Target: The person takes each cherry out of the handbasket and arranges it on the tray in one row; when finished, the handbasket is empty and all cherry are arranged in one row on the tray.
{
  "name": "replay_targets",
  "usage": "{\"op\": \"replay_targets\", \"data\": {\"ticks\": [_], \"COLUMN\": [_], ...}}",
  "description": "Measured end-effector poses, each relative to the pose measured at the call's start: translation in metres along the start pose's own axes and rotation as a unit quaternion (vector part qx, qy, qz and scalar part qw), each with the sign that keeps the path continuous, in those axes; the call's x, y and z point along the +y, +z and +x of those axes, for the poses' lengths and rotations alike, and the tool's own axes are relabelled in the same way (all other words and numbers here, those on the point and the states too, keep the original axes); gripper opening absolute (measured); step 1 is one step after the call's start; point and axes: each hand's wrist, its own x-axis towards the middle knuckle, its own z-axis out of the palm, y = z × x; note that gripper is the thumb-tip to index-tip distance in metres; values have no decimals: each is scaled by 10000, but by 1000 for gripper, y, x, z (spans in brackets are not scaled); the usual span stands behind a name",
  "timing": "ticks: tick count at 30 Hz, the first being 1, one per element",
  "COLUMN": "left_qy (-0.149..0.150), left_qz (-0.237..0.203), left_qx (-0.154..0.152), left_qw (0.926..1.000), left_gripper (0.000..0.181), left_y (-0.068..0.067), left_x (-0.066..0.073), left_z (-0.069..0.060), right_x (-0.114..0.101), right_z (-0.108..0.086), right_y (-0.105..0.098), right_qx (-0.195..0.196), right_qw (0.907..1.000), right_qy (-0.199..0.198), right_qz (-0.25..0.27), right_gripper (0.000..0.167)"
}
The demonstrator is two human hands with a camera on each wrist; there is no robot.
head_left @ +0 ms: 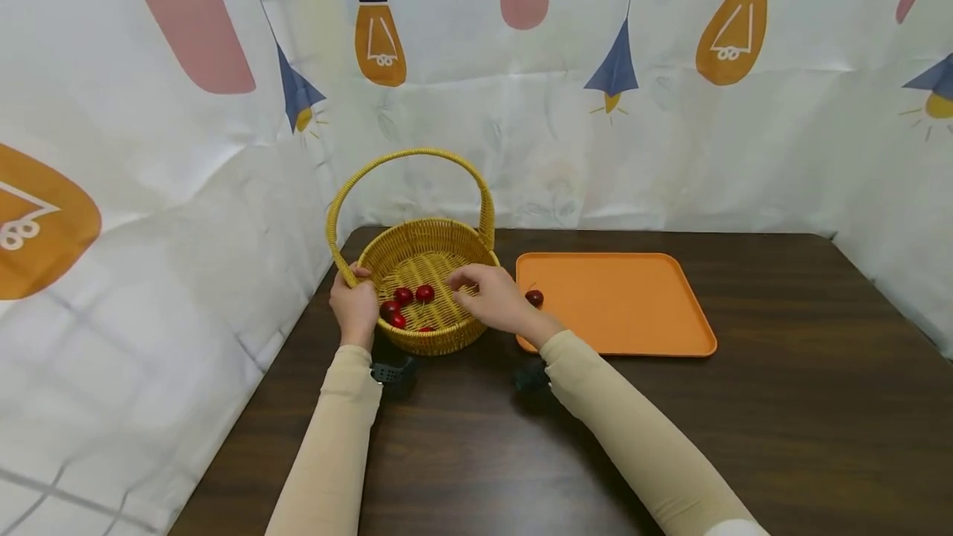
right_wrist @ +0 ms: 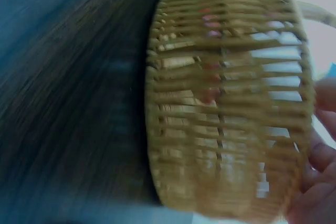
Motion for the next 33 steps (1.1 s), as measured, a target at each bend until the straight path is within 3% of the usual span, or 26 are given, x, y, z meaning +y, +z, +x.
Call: {"op": "replay_targets", "data": {"ticks": [5, 13, 19, 28, 33], "left_qy": [61, 30, 120, 163, 247], "left_qz": [114, 112, 77, 96, 210], "left_qx": [-4, 13, 54, 48, 31], "left_qw": [9999, 9999, 9999, 9998, 9995], "left_gripper": [17, 17, 18, 19, 18], "left_y": [-1, -1, -1, -2, -1], "left_x": [-4, -7, -6, -4, -2], "left_z": [-2, -3, -2, 2, 0], "right_x": [-8, -12, -14, -13, -10], "right_z": [15, 33, 42, 53, 55], "right_y": [14, 22, 24, 33, 32], "right_qx": [-818, -1869, -2295, -2702, -2938], "right_qw": [9950, 9799, 9713, 9558, 9504], "right_qy": [155, 436, 180, -172, -184], "right_qz": [-557, -551, -591, -1143, -1004], "right_gripper": [31, 30, 23, 20, 23]}}
